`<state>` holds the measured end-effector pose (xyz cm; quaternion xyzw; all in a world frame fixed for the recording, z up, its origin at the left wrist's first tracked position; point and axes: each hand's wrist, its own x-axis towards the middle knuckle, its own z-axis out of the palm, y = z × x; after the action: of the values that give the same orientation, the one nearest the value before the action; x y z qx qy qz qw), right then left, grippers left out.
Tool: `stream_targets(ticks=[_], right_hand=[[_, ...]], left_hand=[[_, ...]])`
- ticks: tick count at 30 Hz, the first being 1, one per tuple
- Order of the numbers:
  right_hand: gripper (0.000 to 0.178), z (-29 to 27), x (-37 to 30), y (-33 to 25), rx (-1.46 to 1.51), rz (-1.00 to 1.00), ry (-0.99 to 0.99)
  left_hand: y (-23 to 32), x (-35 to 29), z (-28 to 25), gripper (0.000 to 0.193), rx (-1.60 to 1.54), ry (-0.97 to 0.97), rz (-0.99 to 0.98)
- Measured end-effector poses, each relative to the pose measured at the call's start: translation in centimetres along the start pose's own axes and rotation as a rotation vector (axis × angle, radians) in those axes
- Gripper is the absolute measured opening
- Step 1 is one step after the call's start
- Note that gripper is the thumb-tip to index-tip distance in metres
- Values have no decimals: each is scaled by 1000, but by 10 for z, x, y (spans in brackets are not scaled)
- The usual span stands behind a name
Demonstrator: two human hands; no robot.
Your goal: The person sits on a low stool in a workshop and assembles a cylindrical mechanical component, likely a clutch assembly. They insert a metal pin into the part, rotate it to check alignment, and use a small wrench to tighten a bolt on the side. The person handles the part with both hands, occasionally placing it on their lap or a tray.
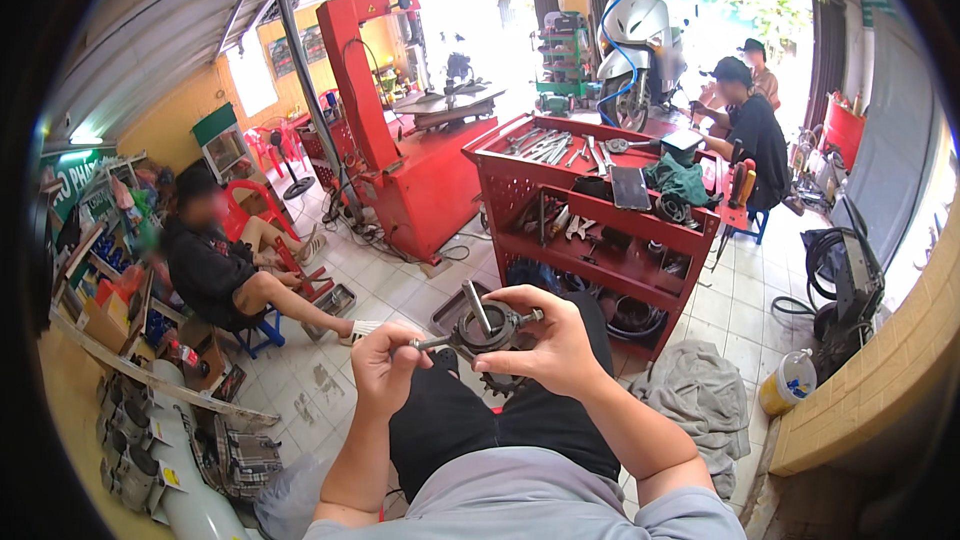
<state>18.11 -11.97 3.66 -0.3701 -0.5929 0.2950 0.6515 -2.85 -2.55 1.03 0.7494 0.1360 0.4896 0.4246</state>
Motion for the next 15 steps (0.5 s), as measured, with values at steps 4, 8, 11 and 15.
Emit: stream_targets(ticks=[4,8,11,15], right_hand=[[58,2,-1,1,-9,-5,9],[57,0,0,1,22,8,27],[57,0,1,0,-8,8,14],[57,1,0,-1,-15,18,11]], left_hand=[[7,4,14,26,-88,77,119],[1,5,14,34,54,107,191],[-15,2,-2,38,132,20,84],[-4,4,9,38,1,36,123]])
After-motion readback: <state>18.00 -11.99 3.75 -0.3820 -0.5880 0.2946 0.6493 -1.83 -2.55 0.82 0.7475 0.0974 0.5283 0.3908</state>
